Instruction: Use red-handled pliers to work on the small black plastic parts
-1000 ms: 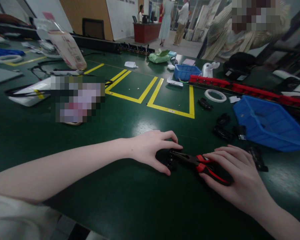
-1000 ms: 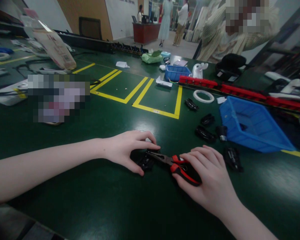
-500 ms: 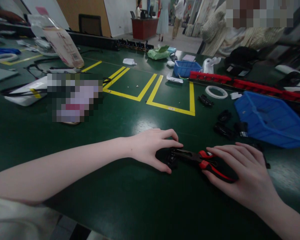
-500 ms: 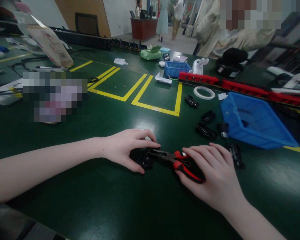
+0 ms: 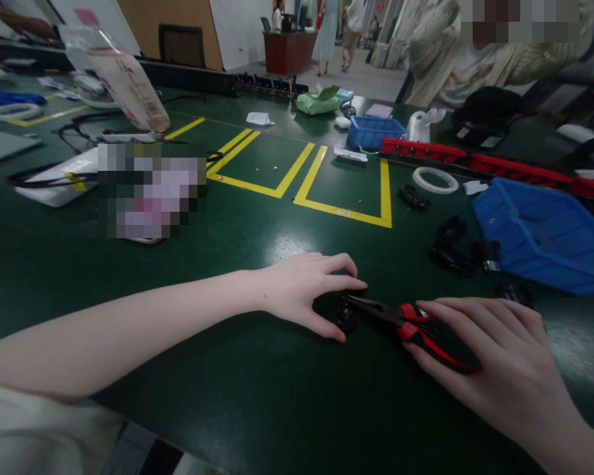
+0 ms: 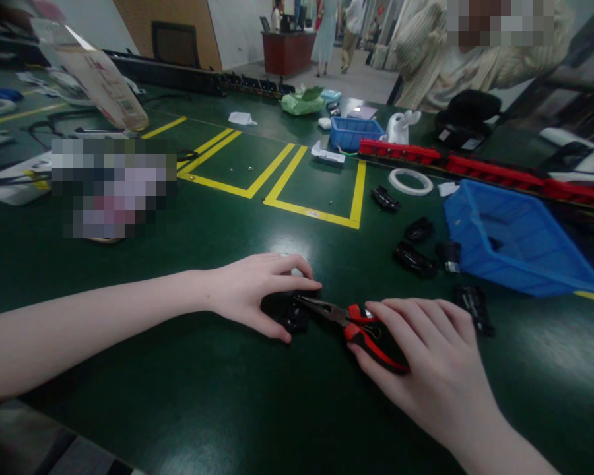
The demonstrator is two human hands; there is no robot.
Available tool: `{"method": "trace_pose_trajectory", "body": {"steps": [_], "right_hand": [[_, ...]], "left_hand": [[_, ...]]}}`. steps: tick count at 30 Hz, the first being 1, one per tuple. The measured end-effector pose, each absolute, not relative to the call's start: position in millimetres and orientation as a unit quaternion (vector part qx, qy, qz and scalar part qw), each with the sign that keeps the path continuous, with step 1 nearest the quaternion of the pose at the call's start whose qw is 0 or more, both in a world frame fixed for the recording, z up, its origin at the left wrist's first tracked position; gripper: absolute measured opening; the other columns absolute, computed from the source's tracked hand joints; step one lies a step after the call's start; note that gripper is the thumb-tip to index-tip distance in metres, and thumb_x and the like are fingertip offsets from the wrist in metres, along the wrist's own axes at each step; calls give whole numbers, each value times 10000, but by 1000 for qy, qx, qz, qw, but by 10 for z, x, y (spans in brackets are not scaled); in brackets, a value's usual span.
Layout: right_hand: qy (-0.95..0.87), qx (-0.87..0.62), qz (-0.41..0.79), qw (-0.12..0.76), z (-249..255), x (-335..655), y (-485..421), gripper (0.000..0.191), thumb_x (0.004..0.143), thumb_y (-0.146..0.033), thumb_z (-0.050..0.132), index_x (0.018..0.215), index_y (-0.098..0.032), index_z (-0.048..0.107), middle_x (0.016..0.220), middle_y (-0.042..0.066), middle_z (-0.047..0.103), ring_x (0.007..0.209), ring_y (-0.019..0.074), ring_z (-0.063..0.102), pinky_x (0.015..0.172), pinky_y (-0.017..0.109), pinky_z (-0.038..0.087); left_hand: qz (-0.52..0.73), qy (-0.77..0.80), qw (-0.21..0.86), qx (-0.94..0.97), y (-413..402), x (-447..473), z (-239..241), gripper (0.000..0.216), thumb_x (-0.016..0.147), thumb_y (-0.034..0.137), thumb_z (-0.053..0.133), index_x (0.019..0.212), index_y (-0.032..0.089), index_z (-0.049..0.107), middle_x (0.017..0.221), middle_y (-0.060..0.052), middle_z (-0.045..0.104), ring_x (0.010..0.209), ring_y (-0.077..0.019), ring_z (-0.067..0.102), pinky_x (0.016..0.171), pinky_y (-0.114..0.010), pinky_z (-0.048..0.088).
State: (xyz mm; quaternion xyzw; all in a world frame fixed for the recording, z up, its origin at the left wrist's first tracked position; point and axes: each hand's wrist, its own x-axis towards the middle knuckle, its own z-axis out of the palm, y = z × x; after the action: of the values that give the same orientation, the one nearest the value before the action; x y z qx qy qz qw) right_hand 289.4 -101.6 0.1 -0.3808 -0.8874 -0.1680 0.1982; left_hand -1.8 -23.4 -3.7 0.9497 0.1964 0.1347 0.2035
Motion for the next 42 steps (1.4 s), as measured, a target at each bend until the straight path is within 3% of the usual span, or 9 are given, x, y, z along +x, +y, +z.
{"method": "trace_pose_trajectory", "body": {"steps": [4, 10, 19, 25, 33, 42], "right_hand": [[-889, -361, -208, 192, 31, 2870, -1023, 346, 862, -318, 634, 1161, -148, 598, 964, 139, 701, 842, 293, 638, 749, 449, 393], [-878, -373, -241, 179, 33, 2883, -1073, 456, 852, -325, 656, 1287, -235, 551, 1000, 91, 730, 850, 287, 668, 787, 463, 406], [-889, -340, -240, 189, 54, 2856, -1013, 375, 837, -271, 671, 1164, -107, 589, 935, 158, 707, 819, 315, 647, 784, 486, 418], [-895, -341, -219, 185, 53, 2859, -980, 399, 848, -294, 648, 1172, -68, 587, 983, 180, 690, 874, 321, 621, 824, 498, 430], [-883, -414, -95, 203, -50, 2934, -953, 365, 896, -431, 583, 1155, -175, 589, 1021, 115, 681, 911, 265, 646, 774, 421, 505], [-870, -449, -35, 201, -120, 2938, -891, 398, 896, -438, 595, 1220, -210, 562, 1120, 104, 644, 1000, 246, 649, 807, 391, 568]], "left_hand": [[141, 188, 203, 951, -222, -18, -40, 773, 796, 575, 748, 1372, 101, 544, 1300, -171, 567, 1044, -302, 647, 837, -390, 527], [147, 186, 206, 949, -228, -26, -45, 795, 787, 570, 762, 1384, 97, 534, 1311, -176, 558, 1023, -293, 653, 830, -386, 527], [139, 195, 201, 950, -235, -22, -48, 757, 794, 584, 745, 1362, 123, 551, 1295, -162, 573, 1020, -288, 653, 831, -374, 526], [140, 193, 198, 951, -245, -13, -49, 742, 803, 546, 744, 1375, 122, 537, 1319, -162, 560, 1033, -291, 645, 857, -389, 524], [136, 203, 204, 948, -234, -22, -54, 750, 802, 562, 734, 1380, 131, 528, 1331, -152, 548, 1038, -288, 642, 859, -386, 523], [131, 209, 214, 945, -252, -11, -43, 738, 813, 473, 706, 1415, 123, 459, 1374, -168, 517, 1056, -298, 641, 901, -405, 525]]}}
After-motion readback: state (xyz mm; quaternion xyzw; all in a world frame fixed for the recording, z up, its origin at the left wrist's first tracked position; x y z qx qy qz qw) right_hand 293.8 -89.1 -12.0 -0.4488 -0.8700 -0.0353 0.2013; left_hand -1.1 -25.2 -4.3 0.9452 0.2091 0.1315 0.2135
